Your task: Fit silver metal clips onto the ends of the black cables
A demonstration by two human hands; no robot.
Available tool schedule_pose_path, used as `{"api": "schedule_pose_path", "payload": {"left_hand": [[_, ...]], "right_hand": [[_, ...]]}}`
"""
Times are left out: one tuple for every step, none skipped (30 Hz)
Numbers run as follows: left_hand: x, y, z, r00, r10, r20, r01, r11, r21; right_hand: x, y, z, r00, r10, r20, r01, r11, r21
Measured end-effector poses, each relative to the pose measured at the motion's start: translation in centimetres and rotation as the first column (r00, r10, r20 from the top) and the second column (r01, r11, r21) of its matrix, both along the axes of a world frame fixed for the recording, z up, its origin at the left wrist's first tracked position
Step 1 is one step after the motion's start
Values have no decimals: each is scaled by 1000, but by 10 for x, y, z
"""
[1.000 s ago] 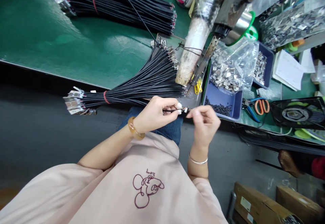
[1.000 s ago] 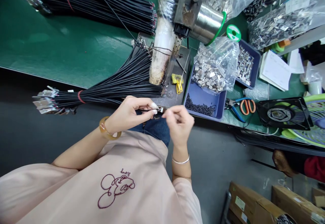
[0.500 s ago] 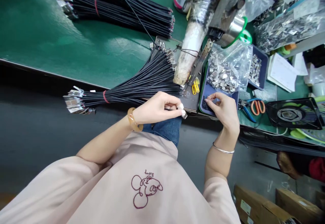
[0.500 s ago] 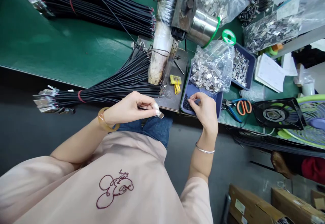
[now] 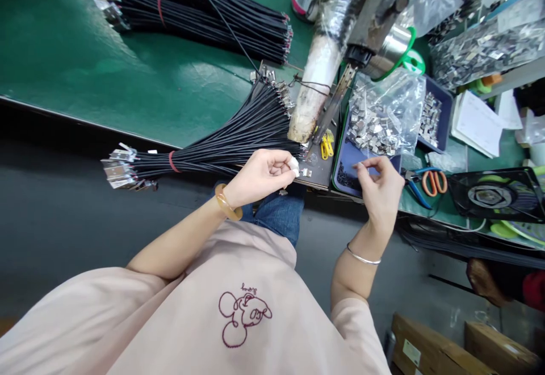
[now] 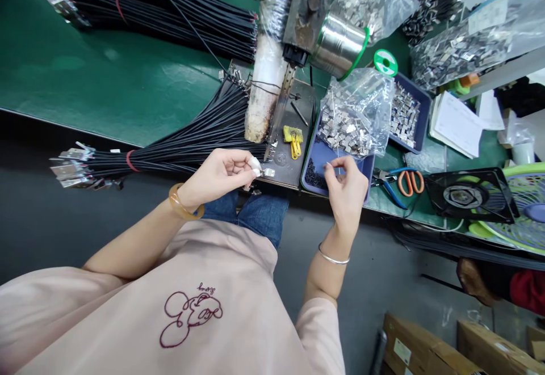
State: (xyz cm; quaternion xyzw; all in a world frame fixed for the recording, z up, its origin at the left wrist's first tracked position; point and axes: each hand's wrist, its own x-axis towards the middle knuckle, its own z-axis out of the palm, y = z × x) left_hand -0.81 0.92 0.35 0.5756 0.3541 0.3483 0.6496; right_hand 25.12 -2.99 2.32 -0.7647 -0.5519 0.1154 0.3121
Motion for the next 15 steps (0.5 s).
{"api": "schedule_pose_path", "payload": {"left_hand": [[1,0,0,1000,12,-7,-12,1000,8],[2,0,-1,1000,26,-13,-26,1000,17],[2,-1,-2,999,41,-18,-40,999,27],[3,-1,-2,998,55,-18,-55,998,35],[4,-1,-3,998,66,-17,-66,997,41],[5,-2,-4,997,73,-15,-72,996,45],[5,-2,-4,997,76,-15,-75,996,49],[5,-3,-5,997,74,-18,-73,996,53],[6,-3,-5,997,70,-23,-69,996,59],[6,-3,-5,997,68,-28,-66,996,65],[6,-3,-5,997,65,-33,-62,995,71],[5,-3,-5,997,62,-37,-59,995,76],[5,-3,-5,997,59,-40,-56,995,78],[5,-3,-5,998,56,-43,-52,996,78],[5,-3,-5,998,54,-45,-50,996,77]], "right_hand": [[-4,-3,-1,997,-60,-42,64,994,92],[-9,-6,-1,991,-106,-83,119,977,176],[-14,-9,-1,983,-139,-117,165,955,246],[-19,-12,-1,976,-160,-148,198,933,300],[-25,-14,-1,969,-168,-180,222,913,342],[-31,-16,-2,961,-166,-220,240,897,373],[-36,-18,-2,951,-151,-268,251,884,394],[-42,-20,-3,939,-124,-321,255,878,406],[-48,-22,-4,925,-88,-370,246,882,403],[-55,-24,-6,911,-49,-409,221,896,385],[-62,-26,-8,900,-9,-436,180,919,352],[-69,-27,-10,894,26,-447,127,943,308],[-77,-28,-13,895,55,-443,70,963,261],[-83,-29,-16,900,81,-429,17,975,220],[-89,-29,-19,904,105,-414,-28,982,189]]}}
